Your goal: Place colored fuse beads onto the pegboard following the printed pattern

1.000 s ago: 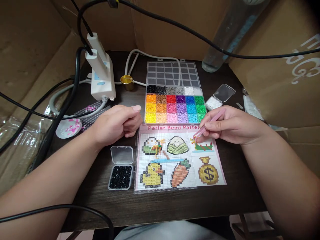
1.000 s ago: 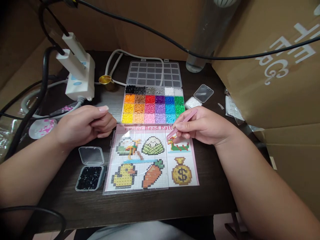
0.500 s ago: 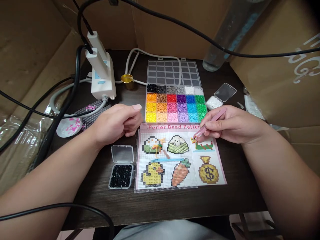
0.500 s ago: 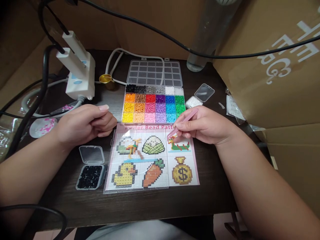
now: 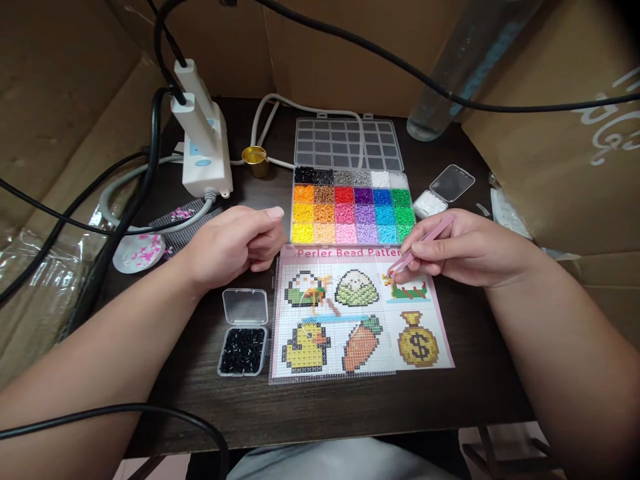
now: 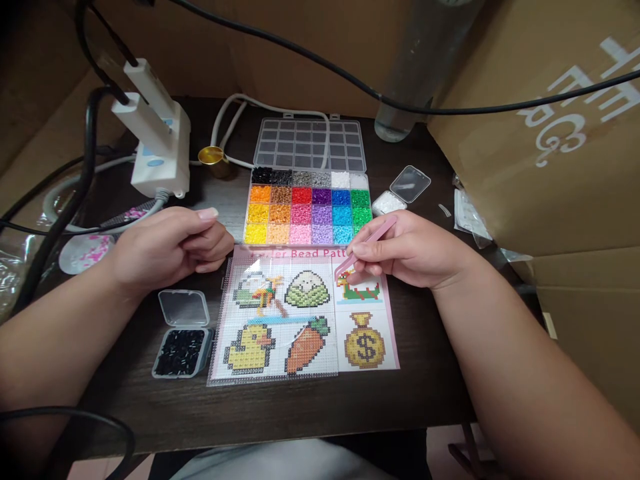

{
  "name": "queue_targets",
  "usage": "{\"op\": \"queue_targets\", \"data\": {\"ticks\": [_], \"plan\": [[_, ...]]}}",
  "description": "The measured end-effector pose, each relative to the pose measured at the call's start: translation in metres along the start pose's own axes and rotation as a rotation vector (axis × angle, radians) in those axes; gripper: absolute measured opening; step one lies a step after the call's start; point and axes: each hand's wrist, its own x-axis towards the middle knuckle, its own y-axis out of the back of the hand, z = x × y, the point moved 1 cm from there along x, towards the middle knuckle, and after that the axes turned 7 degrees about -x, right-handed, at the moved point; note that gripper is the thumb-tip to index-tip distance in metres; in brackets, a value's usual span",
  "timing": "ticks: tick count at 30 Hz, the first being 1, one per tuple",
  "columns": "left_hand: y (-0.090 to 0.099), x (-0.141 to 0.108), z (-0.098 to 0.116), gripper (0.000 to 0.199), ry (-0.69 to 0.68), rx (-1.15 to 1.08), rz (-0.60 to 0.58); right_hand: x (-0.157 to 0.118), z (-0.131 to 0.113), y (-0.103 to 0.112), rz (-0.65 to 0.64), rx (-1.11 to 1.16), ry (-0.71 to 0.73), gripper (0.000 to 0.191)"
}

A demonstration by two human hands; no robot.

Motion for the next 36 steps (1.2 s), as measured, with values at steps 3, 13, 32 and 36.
{"op": "queue_targets", "data": {"ticks": [3, 13, 32, 36], "plan": [[-0.0004, -0.0002, -0.0004, 0.053, -0.007, 0.005, 0.002, 0.0000, 0.0006, 0.0015, -0.012, -0.008, 0.008, 0.023], [0.0012, 0.0002, -0.0004, 0.053, 0.003, 0.033, 0.008, -0.0001, 0.0001, 0.0016, -0.032, 0.040, -0.007, 0.023], [-0.0014, 0.0000, 0.0014, 0.054, 0.020, 0.031, 0.031, -0.0012, -0.0025, -0.0034, 0.034, 0.028, -0.010, 0.025], [-0.0016, -0.0002, 0.0014, 0.054, 0.033, 0.021, 0.039, -0.0009, -0.0027, -0.0035, 0.032, 0.020, -0.003, 0.025]]}}
